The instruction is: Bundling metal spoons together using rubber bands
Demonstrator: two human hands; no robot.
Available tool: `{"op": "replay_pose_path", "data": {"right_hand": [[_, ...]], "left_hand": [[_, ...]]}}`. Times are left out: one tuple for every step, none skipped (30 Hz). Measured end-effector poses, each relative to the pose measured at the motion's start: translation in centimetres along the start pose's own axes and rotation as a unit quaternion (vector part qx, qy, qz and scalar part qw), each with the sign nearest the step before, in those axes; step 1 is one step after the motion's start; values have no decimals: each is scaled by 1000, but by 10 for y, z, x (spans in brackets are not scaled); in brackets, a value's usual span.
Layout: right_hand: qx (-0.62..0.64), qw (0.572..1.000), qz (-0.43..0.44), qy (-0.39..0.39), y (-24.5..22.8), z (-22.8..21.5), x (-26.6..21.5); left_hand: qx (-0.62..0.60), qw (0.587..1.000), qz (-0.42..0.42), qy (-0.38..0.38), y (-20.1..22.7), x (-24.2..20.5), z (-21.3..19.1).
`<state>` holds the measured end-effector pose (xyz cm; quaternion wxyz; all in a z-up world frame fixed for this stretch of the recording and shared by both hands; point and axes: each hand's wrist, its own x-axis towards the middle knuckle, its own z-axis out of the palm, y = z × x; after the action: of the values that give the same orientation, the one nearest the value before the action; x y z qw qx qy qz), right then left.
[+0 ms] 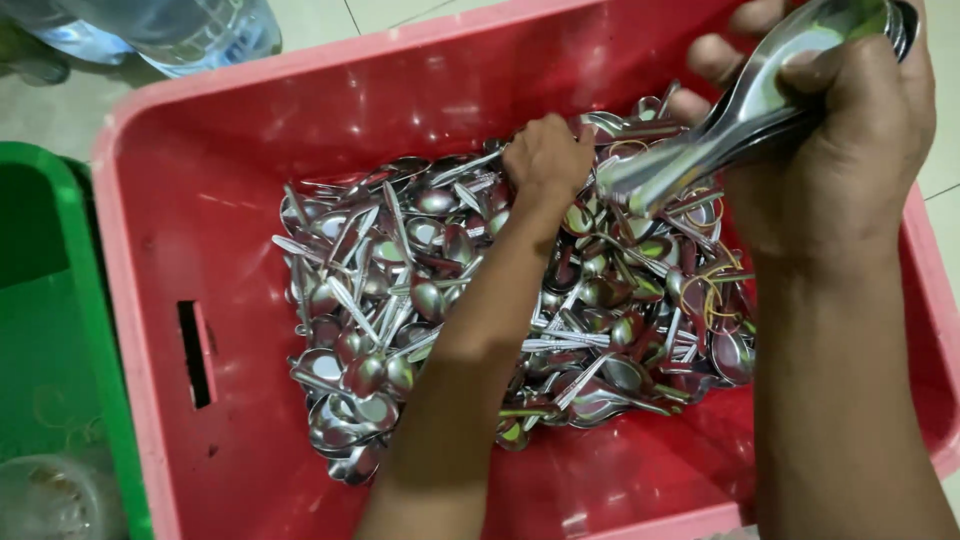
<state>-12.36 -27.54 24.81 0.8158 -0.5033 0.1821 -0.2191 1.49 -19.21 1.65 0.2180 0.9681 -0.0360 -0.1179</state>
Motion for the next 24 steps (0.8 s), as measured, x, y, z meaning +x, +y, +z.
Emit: {"op": "replay_pose_path", "data": {"right_hand": [[-2,1000,1,1,2,-2,-1],[-9,999,-1,-36,4,-2,0],[-17,997,-5,-73,6,-3,-1],[-17,997,-1,-72,8,-5,0],[-40,995,-12,-89,11,-6,-1],[-63,992,-26,-107,12,-6,0],[-64,992,-24,-108,13,-6,-3],[-79,991,-26,-109,13,-4,-3],[-94,989,-28,-110,12,-2,-5],[-95,989,-28,-110,12,-2,-4],[-99,990,-22,-101,12,-1,-4],[-101,990,-14,-95,13,0,-5],[-100,990,-13,-97,14,1,-5],[-140,984,-30,-107,15,1,-5],[-180,976,-47,-116,15,2,-6],[-178,976,-49,-118,17,-1,-5],[-264,944,-112,-162,18,-4,-5],[-345,899,-174,-205,18,-3,-5],[-342,899,-177,-209,22,-3,-8],[-409,855,-217,-233,26,0,-7],[-472,805,-256,-252,28,5,-7],[-462,805,-265,-262,26,18,-18],[-454,830,-188,-263,24,30,-29],[-448,849,-103,-261,24,36,-44]], "left_hand": [[-1,1000,-1,-3,1,2,9],[9,1000,8,-3,3,7,16],[18,1000,16,-3,4,12,22],[20,1000,14,-5,4,14,19],[-24,1000,-9,-11,3,15,17],[-70,997,-31,-15,3,18,13],[-70,997,-33,-15,2,10,6],[-114,992,-52,-29,2,5,-3],[-158,984,-70,-43,2,-1,-13],[-159,984,-70,-43,1,-2,-19],[-176,980,-76,-58,0,-4,-25],[-192,975,-83,-71,-4,-6,-33],[-191,975,-84,-70,-11,-7,-37],[-204,976,-42,-69,-18,-7,-42],[-217,974,0,-69,-24,-8,-47],[-217,974,0,-65,-32,-14,-67],[-224,972,54,-40,-40,-22,-89],[-231,967,107,-12,-49,-31,-113],[-230,967,106,-7,-57,-47,-136],[-224,965,122,-55,-64,-59,-163],[-216,961,139,-102,-71,-73,-191],[-212,964,134,-86,-77,-91,-211],[-221,959,154,-89,-82,-109,-230],[-230,953,173,-99,-87,-132,-242]]}}
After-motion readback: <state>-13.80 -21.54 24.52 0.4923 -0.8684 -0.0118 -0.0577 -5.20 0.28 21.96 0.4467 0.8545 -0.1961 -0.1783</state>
